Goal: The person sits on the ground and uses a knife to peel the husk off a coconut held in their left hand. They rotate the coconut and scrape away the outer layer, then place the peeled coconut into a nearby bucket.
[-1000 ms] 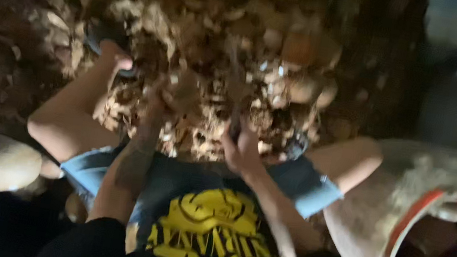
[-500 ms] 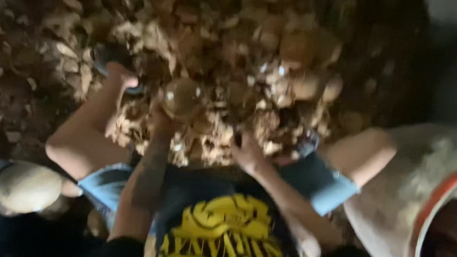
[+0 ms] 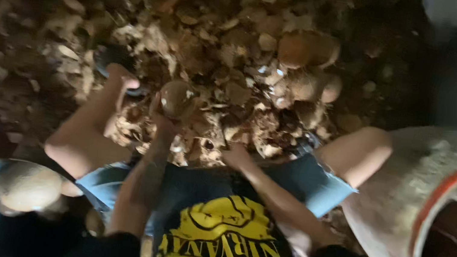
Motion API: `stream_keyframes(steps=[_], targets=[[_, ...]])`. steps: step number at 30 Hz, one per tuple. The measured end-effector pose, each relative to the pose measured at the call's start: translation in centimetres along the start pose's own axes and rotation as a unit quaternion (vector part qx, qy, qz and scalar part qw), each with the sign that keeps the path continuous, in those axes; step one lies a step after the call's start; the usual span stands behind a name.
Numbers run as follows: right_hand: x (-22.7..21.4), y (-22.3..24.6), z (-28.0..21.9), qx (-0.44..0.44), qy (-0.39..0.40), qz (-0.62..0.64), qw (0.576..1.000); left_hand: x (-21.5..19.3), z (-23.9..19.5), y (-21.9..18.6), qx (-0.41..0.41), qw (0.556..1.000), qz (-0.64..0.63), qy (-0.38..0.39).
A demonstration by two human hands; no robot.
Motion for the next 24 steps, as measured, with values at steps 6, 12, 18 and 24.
stream_keyframes(steps=[6, 12, 18, 24], targets=[[-1.2, -0.1, -1.4, -0.125, -0.129, -0.039, 0.983, 1.3, -2.8, -1.6, -0.021, 0.998, 0.006, -0.058], [-2.2, 5.8, -6.5, -0.329, -0.128, 0.175, 0.919, -1.2, -1.1, 0.9, -0.139, 0.987, 0.076, -0.035], [-0.1, 0.3, 0.6, -0.050, -0.009, -0.063, 0.997, -1.1, -1.1, 1.7, -0.108, 0.994, 0.007, -0.018], [-0.6, -1.7, -2.7, -0.233, -0.084, 0.025, 0.968, -3.1, -0.7, -1.6, 0.061, 0.778, 0.621, -0.073]])
Point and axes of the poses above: each hand's wrist, its own z-axis towards the middle knuckle, its own x-axis out of the palm, y = z × x, the point moved 1 cm from there along z, towards the middle knuckle, and after that the axes turned 5 degrees about x, right-handed, at the moved point
